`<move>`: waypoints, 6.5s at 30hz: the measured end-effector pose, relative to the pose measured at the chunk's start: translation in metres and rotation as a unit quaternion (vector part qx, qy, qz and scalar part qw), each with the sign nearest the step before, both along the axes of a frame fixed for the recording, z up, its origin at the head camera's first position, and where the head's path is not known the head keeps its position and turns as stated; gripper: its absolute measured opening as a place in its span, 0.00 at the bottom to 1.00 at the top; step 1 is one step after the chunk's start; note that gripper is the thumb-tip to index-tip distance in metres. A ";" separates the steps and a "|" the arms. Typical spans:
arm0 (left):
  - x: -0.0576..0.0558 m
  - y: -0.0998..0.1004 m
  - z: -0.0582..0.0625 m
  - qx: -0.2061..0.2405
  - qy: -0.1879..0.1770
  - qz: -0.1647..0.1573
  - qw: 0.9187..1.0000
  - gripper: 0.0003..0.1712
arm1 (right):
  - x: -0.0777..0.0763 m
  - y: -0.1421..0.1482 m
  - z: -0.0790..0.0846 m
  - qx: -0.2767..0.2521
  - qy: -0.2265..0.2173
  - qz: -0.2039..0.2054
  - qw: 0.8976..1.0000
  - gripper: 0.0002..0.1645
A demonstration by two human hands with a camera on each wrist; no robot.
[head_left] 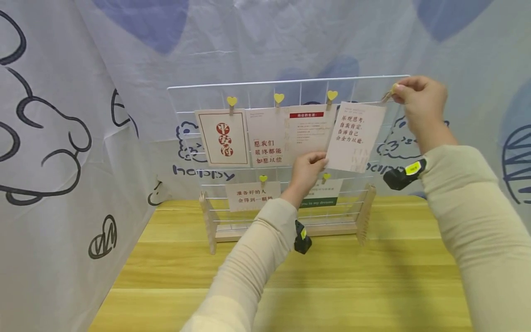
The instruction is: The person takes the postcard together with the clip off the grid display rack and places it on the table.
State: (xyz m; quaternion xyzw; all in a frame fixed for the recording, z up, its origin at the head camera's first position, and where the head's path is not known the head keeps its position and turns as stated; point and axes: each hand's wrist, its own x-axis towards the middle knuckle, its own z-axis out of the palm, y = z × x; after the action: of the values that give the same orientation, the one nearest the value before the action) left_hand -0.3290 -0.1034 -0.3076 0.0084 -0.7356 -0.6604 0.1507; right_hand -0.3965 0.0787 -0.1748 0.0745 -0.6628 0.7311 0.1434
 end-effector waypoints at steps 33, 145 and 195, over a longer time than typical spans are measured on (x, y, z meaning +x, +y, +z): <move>0.038 -0.020 -0.038 0.040 -0.051 -0.028 0.998 0.13 | 0.030 0.013 -0.060 -0.072 -0.017 0.101 0.992 0.11; 0.243 -0.159 -0.214 0.170 -0.178 0.162 0.956 0.22 | 0.067 0.057 -0.375 0.084 -0.186 0.133 0.970 0.20; 0.275 -0.203 -0.234 0.077 -0.300 0.212 0.927 0.19 | 0.085 0.064 -0.371 0.238 -0.251 0.135 0.929 0.14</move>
State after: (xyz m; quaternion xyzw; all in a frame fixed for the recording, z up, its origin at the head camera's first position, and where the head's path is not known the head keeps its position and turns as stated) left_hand -0.0543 -0.3060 -0.5418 0.3732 -0.6748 -0.6340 0.0584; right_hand -0.3110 0.1429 -0.5459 0.0097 -0.8154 0.5592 -0.1494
